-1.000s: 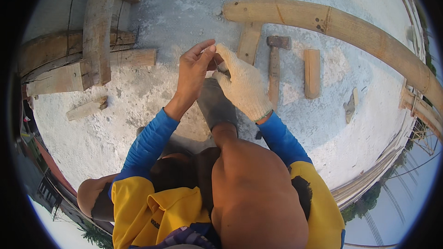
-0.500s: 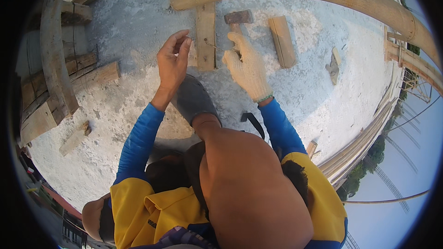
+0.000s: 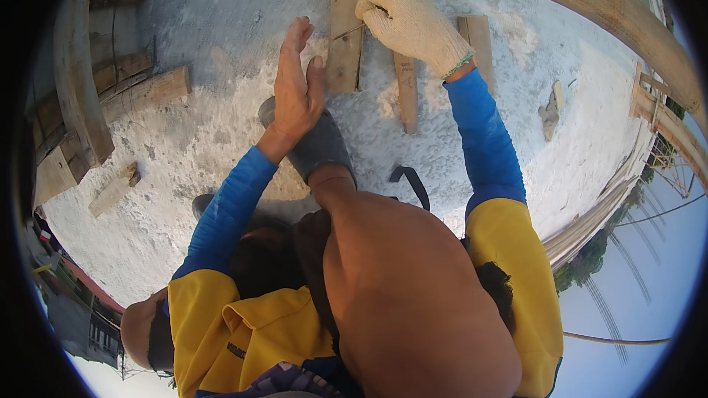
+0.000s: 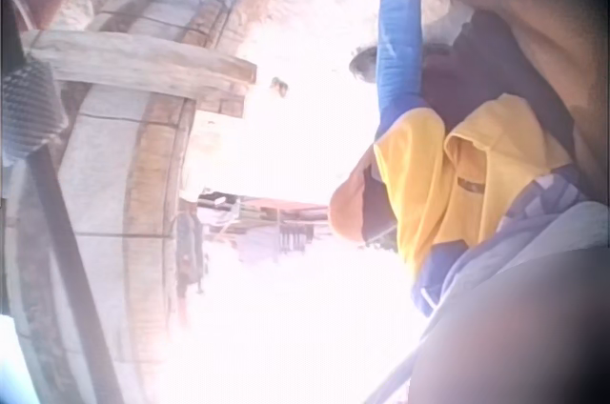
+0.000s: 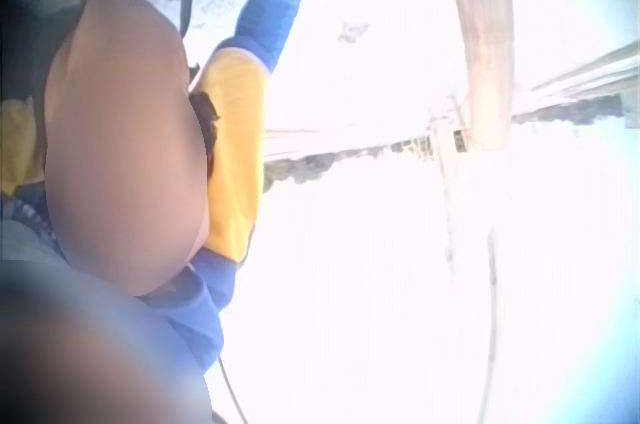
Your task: The person assembles a curved wooden formwork by positioning planks and small wooden blocks, then securing them with nails using a hammer. The person repeatedly picks up nails from a pink bucket and drives them into the wood to fasten the structure.
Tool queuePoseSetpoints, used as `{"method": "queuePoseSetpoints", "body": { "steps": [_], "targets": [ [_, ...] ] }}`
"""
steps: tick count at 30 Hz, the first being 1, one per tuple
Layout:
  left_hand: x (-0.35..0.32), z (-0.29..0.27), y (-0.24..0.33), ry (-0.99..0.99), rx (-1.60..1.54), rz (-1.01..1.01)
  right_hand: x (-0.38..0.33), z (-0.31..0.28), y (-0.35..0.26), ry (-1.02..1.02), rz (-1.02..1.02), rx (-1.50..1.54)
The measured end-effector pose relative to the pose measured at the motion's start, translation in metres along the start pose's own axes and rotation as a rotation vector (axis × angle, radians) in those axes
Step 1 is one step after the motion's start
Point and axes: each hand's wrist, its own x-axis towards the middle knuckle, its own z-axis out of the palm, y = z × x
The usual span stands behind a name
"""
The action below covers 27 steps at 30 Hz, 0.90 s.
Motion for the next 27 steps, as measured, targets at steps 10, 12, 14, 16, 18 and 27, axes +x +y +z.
{"method": "queuePoseSetpoints", "body": {
  "steps": [10, 12, 14, 16, 18, 27],
  "targets": [
    [0.003, 0.010, -0.004, -0.065, -0.143, -0.040, 0.022, 0.009, 0.006, 0.085, -0.061, -0.178],
    [0.005, 0.014, -0.005, -0.063, -0.136, -0.038, 0.023, 0.009, 0.004, 0.109, -0.131, -0.221],
    [0.006, 0.017, -0.006, -0.073, -0.096, -0.012, 0.023, 0.009, 0.000, 0.099, -0.049, -0.234],
    [0.006, 0.019, -0.005, -0.104, -0.078, 0.005, 0.022, 0.011, -0.006, 0.116, 0.014, -0.229],
    [0.004, 0.019, -0.005, -0.155, -0.075, 0.010, 0.020, 0.016, -0.013, 0.156, 0.058, -0.201],
    [0.009, 0.029, -0.003, -0.125, 0.231, 0.104, -0.009, 0.020, -0.006, 0.323, 0.317, -0.264]
  ]
}}
